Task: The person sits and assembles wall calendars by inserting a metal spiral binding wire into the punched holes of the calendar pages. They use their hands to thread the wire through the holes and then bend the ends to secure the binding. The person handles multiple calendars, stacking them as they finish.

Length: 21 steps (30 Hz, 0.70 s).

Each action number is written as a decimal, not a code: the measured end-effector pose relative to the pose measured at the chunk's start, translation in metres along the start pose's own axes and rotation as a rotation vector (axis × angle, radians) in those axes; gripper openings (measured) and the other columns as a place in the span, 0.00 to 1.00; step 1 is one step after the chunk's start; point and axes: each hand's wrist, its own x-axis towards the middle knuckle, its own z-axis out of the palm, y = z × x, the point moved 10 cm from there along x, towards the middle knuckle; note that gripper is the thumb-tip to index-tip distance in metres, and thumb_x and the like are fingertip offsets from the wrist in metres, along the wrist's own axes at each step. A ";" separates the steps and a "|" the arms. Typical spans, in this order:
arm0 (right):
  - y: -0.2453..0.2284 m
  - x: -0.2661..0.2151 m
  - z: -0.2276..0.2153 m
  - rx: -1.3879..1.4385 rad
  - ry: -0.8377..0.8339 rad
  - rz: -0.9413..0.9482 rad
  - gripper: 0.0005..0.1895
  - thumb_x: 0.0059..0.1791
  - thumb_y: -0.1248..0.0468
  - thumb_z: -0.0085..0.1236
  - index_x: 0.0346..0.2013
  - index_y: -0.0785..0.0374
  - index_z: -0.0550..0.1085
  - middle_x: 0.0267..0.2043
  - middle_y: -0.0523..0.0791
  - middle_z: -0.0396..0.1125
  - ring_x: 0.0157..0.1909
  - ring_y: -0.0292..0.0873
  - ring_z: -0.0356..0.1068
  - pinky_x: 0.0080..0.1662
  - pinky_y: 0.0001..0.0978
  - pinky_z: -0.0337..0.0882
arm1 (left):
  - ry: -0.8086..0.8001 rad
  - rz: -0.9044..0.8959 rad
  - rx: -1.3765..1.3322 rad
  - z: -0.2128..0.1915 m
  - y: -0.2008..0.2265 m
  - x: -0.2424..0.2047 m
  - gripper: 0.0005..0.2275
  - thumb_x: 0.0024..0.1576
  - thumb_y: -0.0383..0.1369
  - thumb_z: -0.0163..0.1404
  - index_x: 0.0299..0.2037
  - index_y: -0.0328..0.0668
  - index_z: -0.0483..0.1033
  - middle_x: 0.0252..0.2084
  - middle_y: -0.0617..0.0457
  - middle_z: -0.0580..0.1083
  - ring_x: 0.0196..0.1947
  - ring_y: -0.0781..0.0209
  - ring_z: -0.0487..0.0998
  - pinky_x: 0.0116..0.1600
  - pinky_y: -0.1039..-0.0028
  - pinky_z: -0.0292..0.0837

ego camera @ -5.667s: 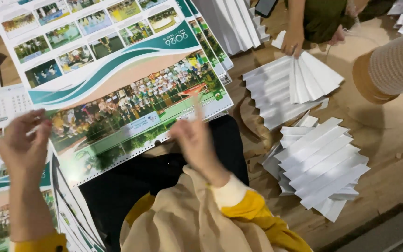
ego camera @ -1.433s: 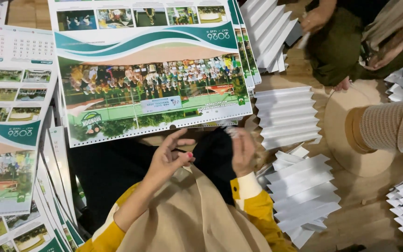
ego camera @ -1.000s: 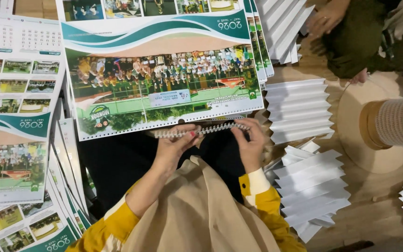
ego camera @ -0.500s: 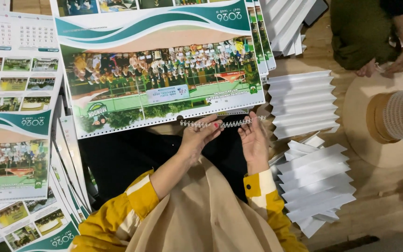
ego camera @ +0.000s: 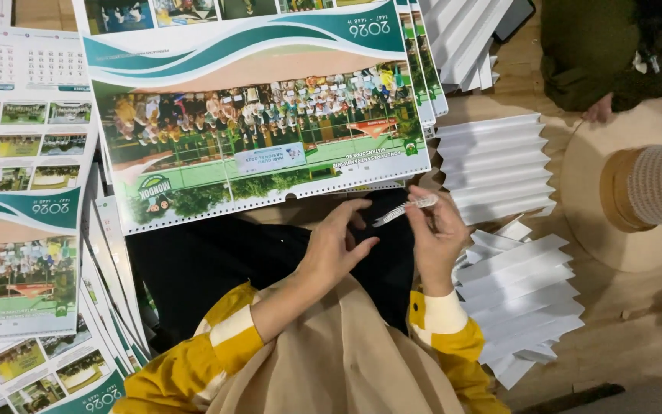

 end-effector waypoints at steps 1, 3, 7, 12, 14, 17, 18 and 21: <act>-0.006 -0.001 0.004 -0.003 0.000 -0.001 0.12 0.40 0.73 0.59 0.38 0.67 0.74 0.34 0.48 0.65 0.35 0.40 0.68 0.42 0.29 0.69 | -0.001 0.001 -0.003 0.006 -0.007 0.003 0.20 0.46 0.29 0.55 0.50 0.37 0.67 0.31 0.44 0.71 0.18 0.59 0.73 0.21 0.75 0.70; -0.040 -0.005 0.030 -0.216 -0.135 -0.237 0.14 0.36 0.66 0.65 0.35 0.57 0.76 0.34 0.39 0.68 0.36 0.38 0.69 0.42 0.26 0.68 | 0.042 0.163 -0.038 0.013 -0.003 0.009 0.19 0.47 0.28 0.54 0.50 0.39 0.69 0.40 0.47 0.69 0.21 0.62 0.74 0.24 0.78 0.71; -0.064 -0.019 0.036 -0.169 -0.097 -0.279 0.13 0.38 0.68 0.62 0.37 0.64 0.75 0.34 0.44 0.68 0.34 0.40 0.70 0.39 0.29 0.71 | 0.168 0.239 -0.131 -0.007 0.004 0.010 0.09 0.45 0.21 0.52 0.36 0.30 0.73 0.33 0.42 0.72 0.32 0.44 0.76 0.37 0.64 0.74; 0.037 -0.039 0.020 0.053 0.078 0.251 0.23 0.51 0.58 0.43 0.12 0.62 0.68 0.10 0.42 0.57 0.14 0.34 0.56 0.20 0.19 0.60 | 0.200 -0.093 -0.719 -0.008 -0.039 0.014 0.07 0.48 0.20 0.50 0.37 0.26 0.73 0.35 0.38 0.74 0.30 0.57 0.78 0.37 0.70 0.78; 0.092 -0.052 0.040 0.244 -0.094 0.578 0.24 0.49 0.48 0.38 0.25 0.65 0.69 0.18 0.44 0.61 0.18 0.34 0.58 0.22 0.21 0.60 | 0.209 -0.136 -0.791 -0.007 -0.045 0.011 0.08 0.49 0.21 0.49 0.38 0.24 0.72 0.37 0.35 0.73 0.32 0.55 0.78 0.38 0.70 0.77; 0.151 -0.081 0.064 0.703 -0.226 0.941 0.33 0.46 0.38 0.37 0.46 0.65 0.66 0.34 0.47 0.66 0.27 0.36 0.65 0.29 0.25 0.65 | 0.196 -0.221 -0.871 0.002 -0.061 0.007 0.11 0.51 0.22 0.47 0.43 0.23 0.69 0.41 0.33 0.72 0.35 0.53 0.77 0.41 0.71 0.76; 0.163 -0.082 0.067 0.973 -0.182 0.967 0.34 0.44 0.39 0.41 0.53 0.61 0.63 0.43 0.47 0.67 0.33 0.38 0.68 0.33 0.27 0.70 | 0.179 -0.258 -0.879 0.006 -0.068 0.005 0.12 0.52 0.22 0.46 0.46 0.24 0.68 0.43 0.33 0.72 0.37 0.53 0.77 0.41 0.72 0.75; 0.172 -0.064 0.056 1.047 -0.104 0.929 0.28 0.46 0.45 0.45 0.52 0.61 0.64 0.45 0.47 0.67 0.35 0.36 0.68 0.36 0.24 0.71 | 0.170 -0.312 -0.898 0.014 -0.079 0.002 0.13 0.52 0.22 0.44 0.47 0.25 0.67 0.44 0.36 0.72 0.36 0.58 0.77 0.42 0.76 0.75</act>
